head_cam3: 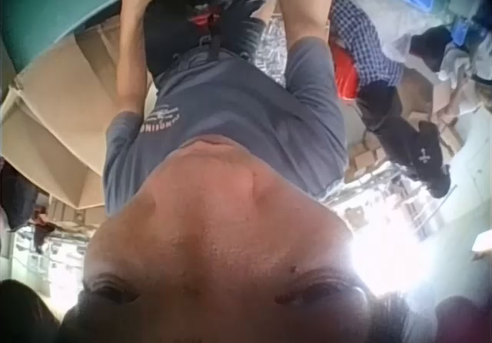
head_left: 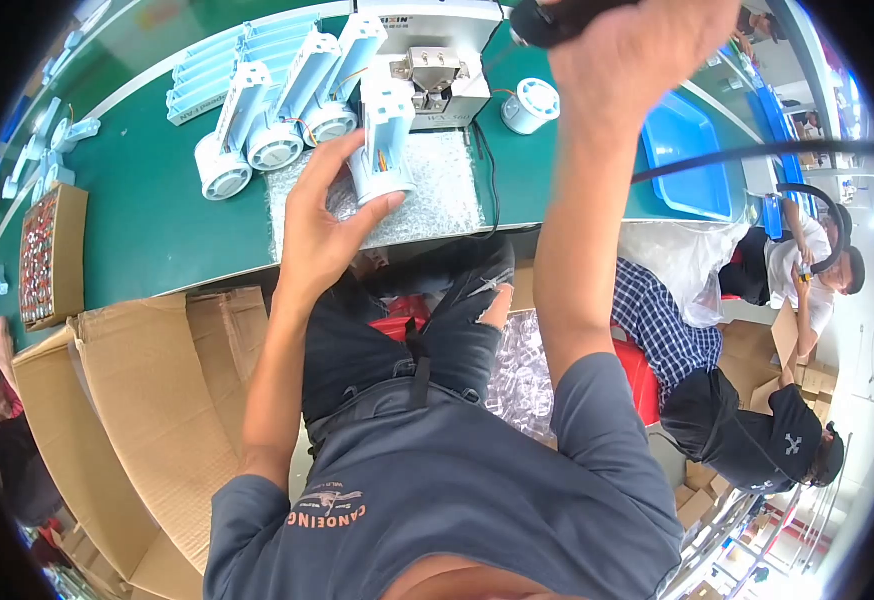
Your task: The person assembles electronic components by driving screws into a plastic housing with an electric screwdriver.
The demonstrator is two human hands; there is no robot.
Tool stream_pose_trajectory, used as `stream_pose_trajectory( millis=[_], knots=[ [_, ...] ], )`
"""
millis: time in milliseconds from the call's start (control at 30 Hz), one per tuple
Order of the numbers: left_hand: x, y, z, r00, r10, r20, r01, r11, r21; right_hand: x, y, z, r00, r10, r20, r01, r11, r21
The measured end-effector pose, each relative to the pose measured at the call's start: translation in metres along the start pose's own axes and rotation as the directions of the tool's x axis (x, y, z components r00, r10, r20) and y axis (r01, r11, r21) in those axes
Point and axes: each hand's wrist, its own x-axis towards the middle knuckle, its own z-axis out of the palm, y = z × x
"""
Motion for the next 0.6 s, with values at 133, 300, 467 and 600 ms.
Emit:
stream_pose_trajectory(
  millis=[133, 300, 467, 600],
  knots=[
    [0.001, -0.005, 0.004, 0.999, -0.047, -0.013, 0.047, 0.998, -0.048, 0.011, 0.031, 0.017, 0.992, -0.08, -0.093, 0.087, 0.994, 0.073],
    [0.001, -0.003, 0.003, 0.999, 0.016, -0.033, -0.014, 0.999, 0.045, 0.017, 0.002, 0.044, 0.938, 0.302, -0.168, -0.244, 0.923, 0.296],
    [0.002, -0.006, 0.006, 0.998, 0.028, -0.058, -0.024, 0.998, 0.062, -0.001, 0.002, 0.018, 0.999, 0.015, -0.042, -0.02, 0.993, -0.117],
    [0.001, -0.003, 0.006, 0.997, 0.043, -0.069, -0.034, 0.991, 0.131, -0.018, -0.031, 0.02, 0.993, 0.077, -0.086, -0.096, 0.965, -0.244]
  ],
)
